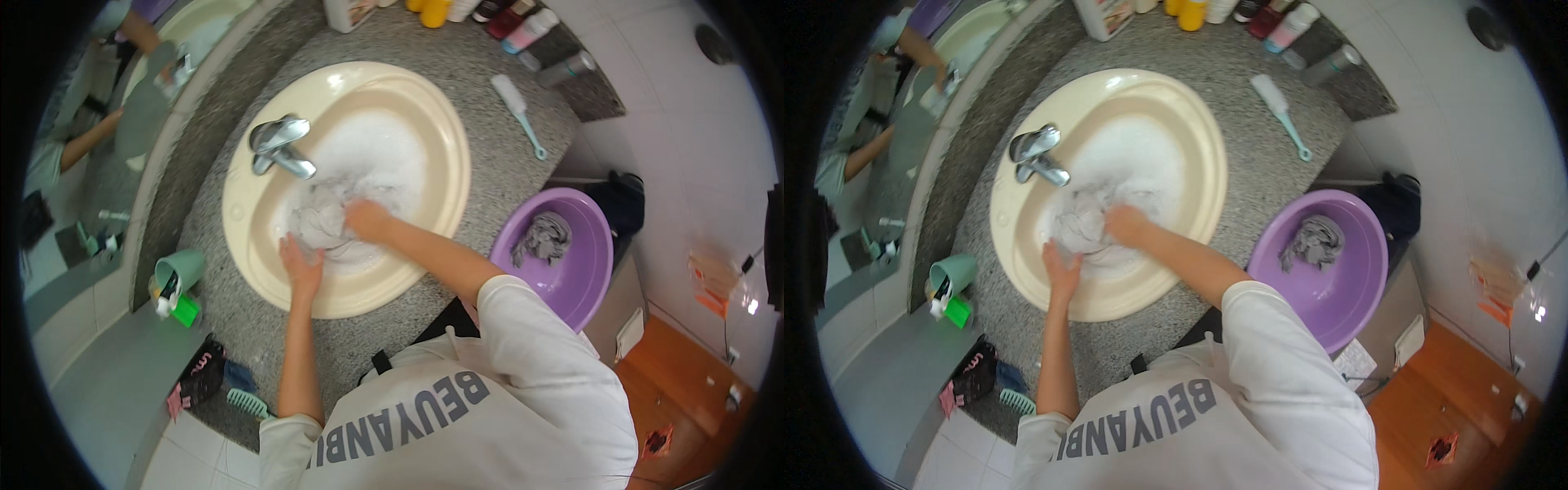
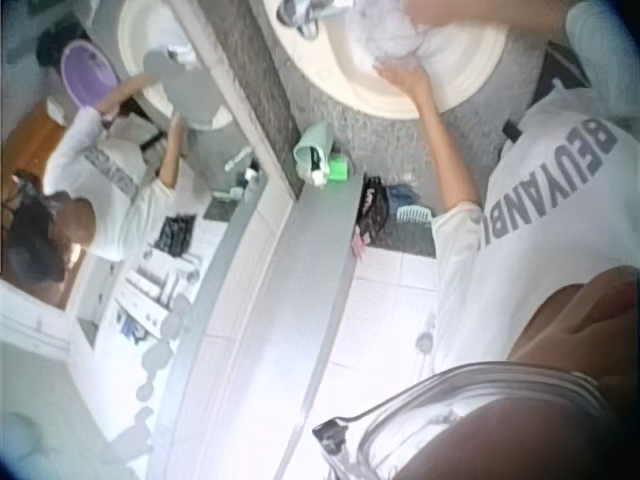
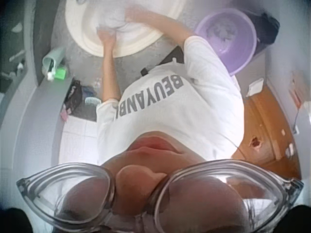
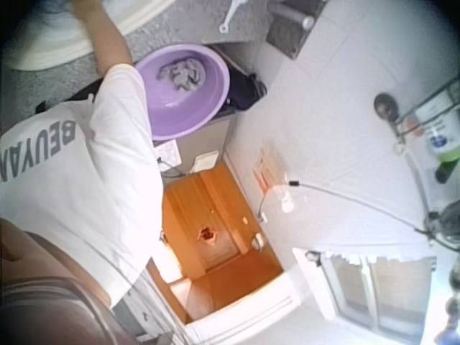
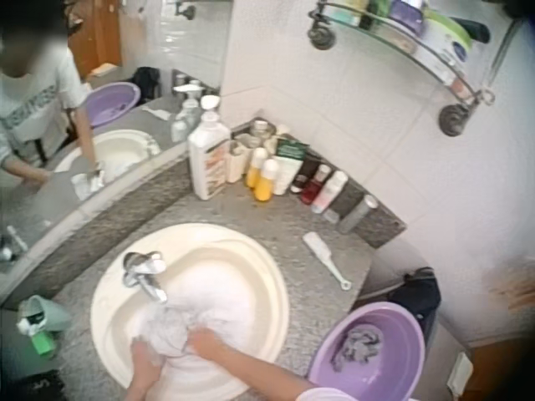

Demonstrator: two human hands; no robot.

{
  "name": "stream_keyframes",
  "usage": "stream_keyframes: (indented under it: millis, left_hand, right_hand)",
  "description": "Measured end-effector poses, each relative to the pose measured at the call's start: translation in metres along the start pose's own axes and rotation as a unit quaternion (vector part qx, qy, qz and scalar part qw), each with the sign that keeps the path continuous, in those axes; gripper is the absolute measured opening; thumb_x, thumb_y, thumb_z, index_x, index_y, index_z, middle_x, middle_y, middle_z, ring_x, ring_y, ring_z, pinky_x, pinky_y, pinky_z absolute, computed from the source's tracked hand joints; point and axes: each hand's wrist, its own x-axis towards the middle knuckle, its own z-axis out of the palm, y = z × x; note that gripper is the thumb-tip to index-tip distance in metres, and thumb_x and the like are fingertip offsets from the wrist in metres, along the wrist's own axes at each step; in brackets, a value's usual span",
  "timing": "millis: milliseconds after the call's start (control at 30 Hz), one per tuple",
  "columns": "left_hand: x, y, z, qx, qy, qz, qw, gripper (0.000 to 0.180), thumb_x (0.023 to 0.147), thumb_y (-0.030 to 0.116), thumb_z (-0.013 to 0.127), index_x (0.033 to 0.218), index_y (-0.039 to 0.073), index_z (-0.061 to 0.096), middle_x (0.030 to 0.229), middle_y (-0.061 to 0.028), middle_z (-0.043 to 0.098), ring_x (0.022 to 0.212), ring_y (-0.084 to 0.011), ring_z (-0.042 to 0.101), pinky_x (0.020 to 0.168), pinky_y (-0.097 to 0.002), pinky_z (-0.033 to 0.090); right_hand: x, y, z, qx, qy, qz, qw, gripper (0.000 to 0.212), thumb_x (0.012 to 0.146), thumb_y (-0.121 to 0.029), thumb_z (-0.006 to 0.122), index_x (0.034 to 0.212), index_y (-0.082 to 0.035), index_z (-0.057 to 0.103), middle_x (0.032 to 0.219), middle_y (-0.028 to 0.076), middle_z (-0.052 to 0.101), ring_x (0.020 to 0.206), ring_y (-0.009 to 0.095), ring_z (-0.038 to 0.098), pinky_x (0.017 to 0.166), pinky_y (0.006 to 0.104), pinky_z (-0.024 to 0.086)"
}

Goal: The person washes a white garment in a bathroom sink filled with soapy water by scrubbing the fabric by hand and then wringing it out.

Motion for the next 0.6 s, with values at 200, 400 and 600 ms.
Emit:
stream_keyframes:
  millis: [200, 400, 600]
  left_hand:
    - [0.006, 0.043, -0.013, -0.13, -0.096, -0.062, 0.985, 0.083, 0.082, 0.033, 0.065, 0.14, -0.006, 0.02, 0.143, -0.0271, 0.023, 0.133, -0.0381, 0.024, 0.107, -0.0453, 0.025]
    - [0.023, 0.085, -0.034, -0.692, -0.203, -0.298, 0.625, 0.062, 0.087, 0.025, 0.062, 0.135, 0.0, 0.032, 0.134, -0.0185, 0.04, 0.123, -0.0277, 0.041, 0.096, -0.0443, 0.041]
    - [0.029, 0.05, -0.013, -0.653, -0.055, -0.343, 0.673, 0.033, 0.086, 0.017, 0.061, 0.113, 0.002, 0.047, 0.11, -0.0113, 0.056, 0.103, -0.0267, 0.055, 0.086, -0.0406, 0.047]
  right_hand:
    - [0.012, -0.001, -0.023, 0.133, 0.005, 0.199, 0.971, 0.027, 0.07, -0.009, 0.064, 0.097, -0.008, 0.062, 0.101, 0.012, 0.062, 0.093, 0.03, 0.06, 0.083, 0.0393, 0.048]
    - [-0.06, -0.051, -0.087, 0.312, 0.279, 0.027, 0.908, 0.024, 0.063, -0.002, 0.066, 0.084, -0.007, 0.055, 0.088, 0.011, 0.057, 0.089, 0.032, 0.055, 0.08, 0.0391, 0.043]
    - [-0.09, -0.041, -0.074, 0.234, 0.23, -0.033, 0.944, 0.021, 0.066, 0.004, 0.064, 0.077, -0.008, 0.05, 0.082, 0.012, 0.055, 0.08, 0.028, 0.056, 0.071, 0.0371, 0.045]
